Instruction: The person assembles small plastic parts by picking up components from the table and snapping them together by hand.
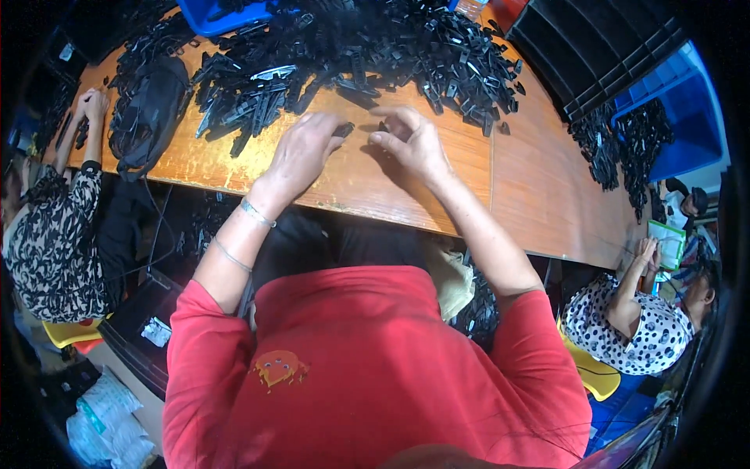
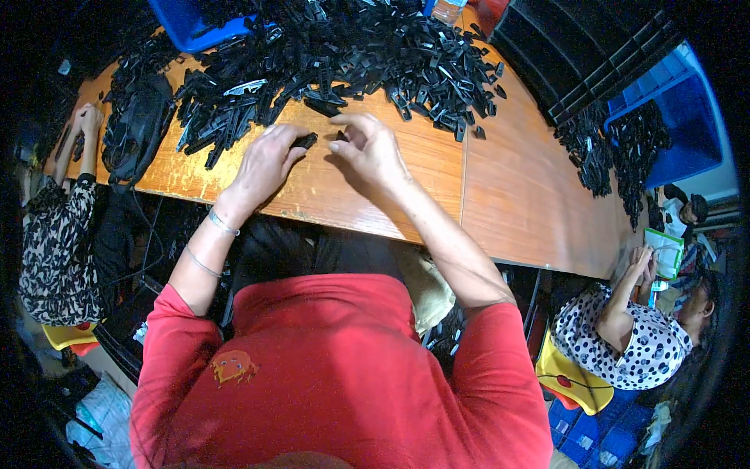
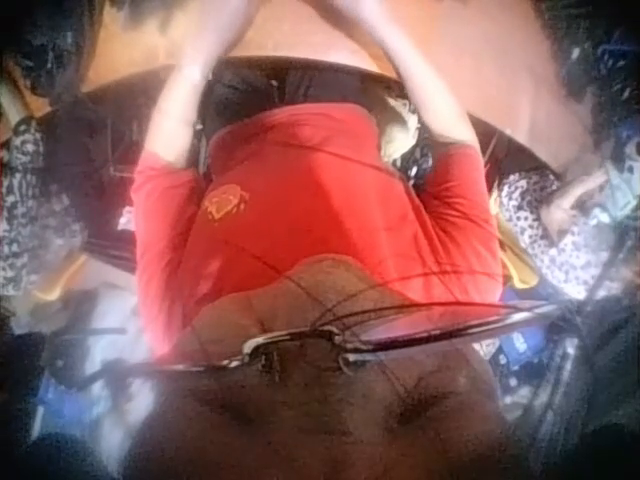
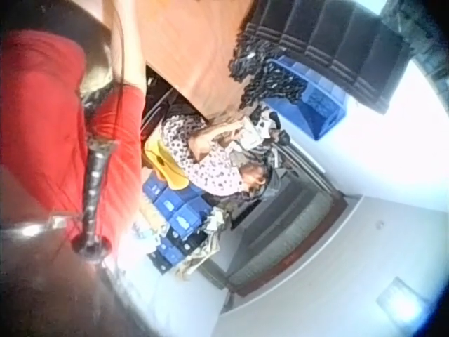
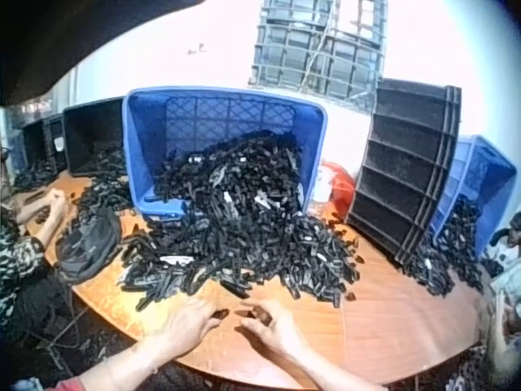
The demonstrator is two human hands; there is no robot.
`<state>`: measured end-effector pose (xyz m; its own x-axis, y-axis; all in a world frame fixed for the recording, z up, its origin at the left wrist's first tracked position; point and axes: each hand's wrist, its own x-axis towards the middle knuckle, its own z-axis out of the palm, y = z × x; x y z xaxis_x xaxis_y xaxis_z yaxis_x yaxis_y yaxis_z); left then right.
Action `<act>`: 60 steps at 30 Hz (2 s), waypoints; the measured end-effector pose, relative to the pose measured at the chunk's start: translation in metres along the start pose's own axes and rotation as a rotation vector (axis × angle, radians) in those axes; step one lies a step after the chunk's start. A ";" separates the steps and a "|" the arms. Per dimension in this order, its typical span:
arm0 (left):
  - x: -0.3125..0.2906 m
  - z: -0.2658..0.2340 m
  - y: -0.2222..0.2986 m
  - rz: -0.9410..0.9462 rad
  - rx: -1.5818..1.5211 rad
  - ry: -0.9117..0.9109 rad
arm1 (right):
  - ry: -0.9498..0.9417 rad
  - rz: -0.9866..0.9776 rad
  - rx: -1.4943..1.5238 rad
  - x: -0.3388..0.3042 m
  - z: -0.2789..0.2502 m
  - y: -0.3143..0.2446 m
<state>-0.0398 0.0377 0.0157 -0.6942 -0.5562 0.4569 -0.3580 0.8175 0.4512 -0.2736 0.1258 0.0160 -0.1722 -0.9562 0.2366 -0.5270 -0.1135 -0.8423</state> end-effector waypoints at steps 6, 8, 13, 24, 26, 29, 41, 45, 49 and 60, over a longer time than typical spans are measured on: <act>-0.007 -0.002 -0.010 -0.030 0.106 0.080 | 0.009 -0.240 -0.260 -0.025 0.009 -0.008; -0.014 -0.004 -0.012 -0.041 0.103 0.115 | -0.014 -0.335 -0.458 -0.024 0.005 -0.014; -0.033 -0.012 -0.012 -0.165 0.100 0.116 | -0.072 -0.188 -0.519 -0.007 0.014 -0.030; -0.038 -0.015 -0.020 -0.218 0.051 0.153 | -0.075 -0.274 -0.389 0.019 0.046 -0.018; -0.037 -0.014 -0.022 -0.218 0.028 0.144 | -0.095 -0.269 -0.380 0.019 0.049 -0.015; -0.029 -0.011 -0.021 -0.184 -0.038 0.172 | -0.084 -0.412 -0.310 0.029 0.063 -0.015; -0.102 -0.171 -0.039 -0.463 0.146 -0.318 | 0.072 -0.294 -0.559 0.006 -0.024 0.012; -0.041 -0.117 -0.008 -0.247 0.064 -0.036 | 0.257 -0.040 -0.707 0.025 -0.064 0.031; 0.024 -0.026 0.000 -0.131 0.116 0.021 | 0.172 0.083 -0.888 0.033 -0.052 0.033; 0.049 0.029 -0.013 0.037 0.151 0.200 | 0.187 -0.158 -0.816 0.029 -0.046 0.038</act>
<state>-0.0875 0.0048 0.0097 -0.5768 -0.5314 0.6204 -0.4338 0.8428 0.3185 -0.3371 0.1068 0.0133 -0.1424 -0.8772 0.4585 -0.9790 0.0564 -0.1961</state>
